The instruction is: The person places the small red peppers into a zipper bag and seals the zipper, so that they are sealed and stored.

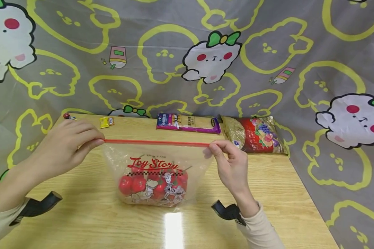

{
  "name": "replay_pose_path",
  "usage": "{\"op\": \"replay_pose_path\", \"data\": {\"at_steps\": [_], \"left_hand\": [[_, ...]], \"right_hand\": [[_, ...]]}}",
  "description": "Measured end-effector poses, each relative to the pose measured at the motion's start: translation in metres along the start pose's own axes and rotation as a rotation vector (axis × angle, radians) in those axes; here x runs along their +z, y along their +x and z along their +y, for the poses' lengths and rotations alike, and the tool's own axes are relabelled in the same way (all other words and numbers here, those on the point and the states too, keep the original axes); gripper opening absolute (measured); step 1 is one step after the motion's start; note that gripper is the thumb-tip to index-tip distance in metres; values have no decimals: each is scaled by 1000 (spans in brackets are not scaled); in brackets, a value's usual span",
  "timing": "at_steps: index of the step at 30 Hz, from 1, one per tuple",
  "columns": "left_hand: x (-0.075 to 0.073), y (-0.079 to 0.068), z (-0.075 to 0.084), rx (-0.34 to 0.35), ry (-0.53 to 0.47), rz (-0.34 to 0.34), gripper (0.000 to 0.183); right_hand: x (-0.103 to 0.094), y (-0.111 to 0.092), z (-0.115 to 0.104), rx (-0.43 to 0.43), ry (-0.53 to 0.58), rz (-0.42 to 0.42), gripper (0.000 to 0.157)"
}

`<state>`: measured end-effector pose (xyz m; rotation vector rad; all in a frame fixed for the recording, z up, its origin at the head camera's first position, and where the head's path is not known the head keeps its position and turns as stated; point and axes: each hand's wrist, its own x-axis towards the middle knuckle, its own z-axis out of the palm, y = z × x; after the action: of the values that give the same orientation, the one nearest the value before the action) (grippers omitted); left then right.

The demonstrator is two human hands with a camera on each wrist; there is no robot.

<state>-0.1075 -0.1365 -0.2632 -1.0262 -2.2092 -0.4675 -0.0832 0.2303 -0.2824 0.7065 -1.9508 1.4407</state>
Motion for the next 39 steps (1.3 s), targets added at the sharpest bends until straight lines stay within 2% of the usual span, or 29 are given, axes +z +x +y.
{"op": "replay_pose_path", "data": {"at_steps": [2, 5, 9, 12, 15, 17, 20, 22, 23, 26, 28, 31, 33, 35, 39], "left_hand": [[-1, -2, -3, -16, 3, -16, 15], [0, -3, -4, -30, 11, -32, 9], [2, -3, -2, -51, -14, -68, 5], [4, -4, 2, -68, -46, -89, 5], [8, -3, 5, -57, -53, -87, 8], [12, -1, 7, -36, -64, -66, 8], [15, 2, 10, -18, -89, -24, 7], [17, 4, 11, -18, -112, 4, 7], [17, 5, 12, -18, -119, 14, 7], [16, 8, 15, -13, -136, 27, 7], [15, 9, 17, -5, -147, 30, 7], [14, 10, 20, 1, -181, 20, 7], [13, 8, 21, -7, -248, -12, 6], [10, 6, 22, -31, -390, -83, 5], [6, -2, 22, -122, -847, -256, 15]], "right_hand": [[-1, 0, 4, -4, -4, 1, 10], [-2, -2, 12, -7, -24, 8, 10], [-2, -2, 14, 7, -64, 14, 11], [0, 2, 8, 22, -109, 21, 10], [2, 8, 1, 30, -171, 31, 9], [3, 11, -2, 17, -280, 41, 9], [6, 13, -4, -45, -473, 52, 23], [12, 11, -7, -104, -577, 11, 36], [17, 10, -9, -129, -596, -32, 40], [35, 5, -16, -145, -546, -220, 46], [46, 3, -18, -124, -512, -315, 44], [56, 3, -18, -94, -472, -354, 32], [59, 5, -17, -87, -436, -350, 20], [58, 7, -18, -79, -386, -354, 12], [53, 8, -22, -72, -265, -371, 10]]}}
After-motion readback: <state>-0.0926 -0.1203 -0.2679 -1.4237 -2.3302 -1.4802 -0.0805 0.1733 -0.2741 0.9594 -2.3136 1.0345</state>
